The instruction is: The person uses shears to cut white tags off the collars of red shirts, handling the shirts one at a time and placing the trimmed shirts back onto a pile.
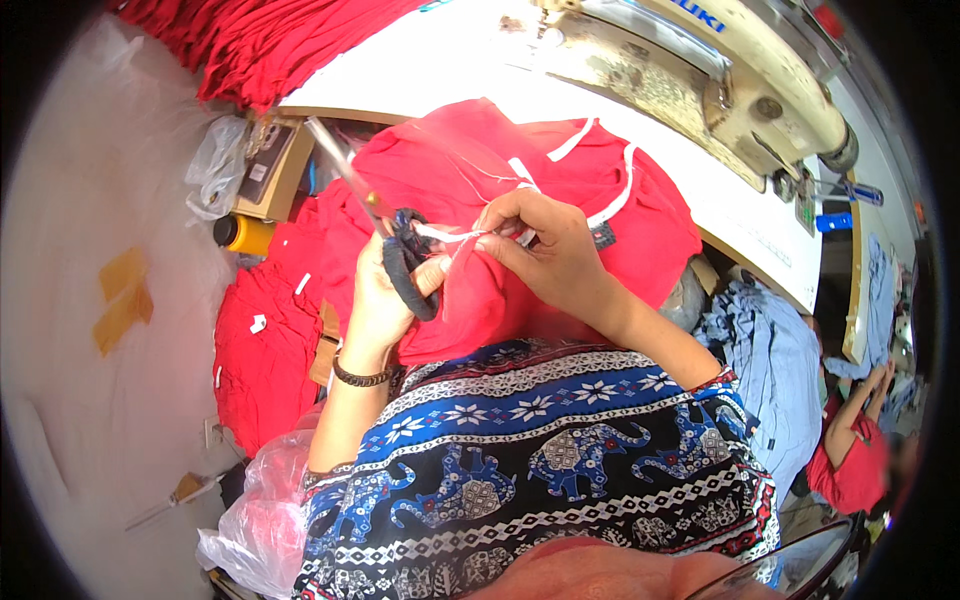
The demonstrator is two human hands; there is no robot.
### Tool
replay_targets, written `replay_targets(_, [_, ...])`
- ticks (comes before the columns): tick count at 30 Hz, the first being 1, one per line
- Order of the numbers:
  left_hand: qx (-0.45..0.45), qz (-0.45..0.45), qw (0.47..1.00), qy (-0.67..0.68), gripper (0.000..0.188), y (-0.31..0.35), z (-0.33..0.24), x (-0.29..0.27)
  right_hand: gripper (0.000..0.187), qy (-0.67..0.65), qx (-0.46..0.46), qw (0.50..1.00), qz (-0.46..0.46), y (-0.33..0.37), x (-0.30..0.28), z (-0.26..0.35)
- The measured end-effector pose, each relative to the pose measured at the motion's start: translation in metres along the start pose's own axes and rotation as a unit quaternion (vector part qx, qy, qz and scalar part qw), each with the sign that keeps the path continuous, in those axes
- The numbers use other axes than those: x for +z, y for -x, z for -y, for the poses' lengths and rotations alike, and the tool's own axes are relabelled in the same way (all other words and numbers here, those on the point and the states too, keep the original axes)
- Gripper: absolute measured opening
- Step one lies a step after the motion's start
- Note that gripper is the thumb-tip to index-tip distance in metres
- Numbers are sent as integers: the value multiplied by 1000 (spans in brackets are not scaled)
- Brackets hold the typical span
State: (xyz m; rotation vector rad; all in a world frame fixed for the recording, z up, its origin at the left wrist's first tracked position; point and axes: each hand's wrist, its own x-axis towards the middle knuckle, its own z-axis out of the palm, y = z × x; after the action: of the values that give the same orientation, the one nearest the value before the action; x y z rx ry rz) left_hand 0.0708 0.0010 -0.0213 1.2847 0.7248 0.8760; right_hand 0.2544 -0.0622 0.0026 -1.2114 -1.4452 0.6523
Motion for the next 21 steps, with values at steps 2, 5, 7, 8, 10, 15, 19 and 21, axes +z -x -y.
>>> replay_targets(2, [14, -31, 999, 32, 29, 0, 1, -1, 15, -25, 42, 999, 21, -5, 5, 3])
replay_targets(5, [-4, -21, 999, 49, 29, 3, -5, -3, 16, 0, 38, 999, 33, -6, 10, -1])
replay_targets(7, [-3, -20, 995, 93, 28, 4, -1, -8, 16, 24, 31, 999, 36, -7, 11, -1])
replay_targets(8, [2, -23, 995, 98, 28, 3, -2, -8, 16, 31, 37, 998, 37, -8, 11, 1])
replay_targets(10, [14, -30, 994, 107, 28, 1, -3, -5, 16, 33, 42, 998, 41, -8, 11, 1])
replay_targets(15, [96, -91, 988, -76, 28, 3, 3, -10, 17, 24, 57, 996, 58, -8, 10, 6])
replay_targets(19, [191, -122, 960, -168, 28, 2, -2, -5, 15, -3, 84, 995, 63, -8, 15, 8])
replay_targets(21, [190, -120, 962, -157, 29, 3, 0, -2, 14, 1, 87, 995, 59, -9, 16, 7])
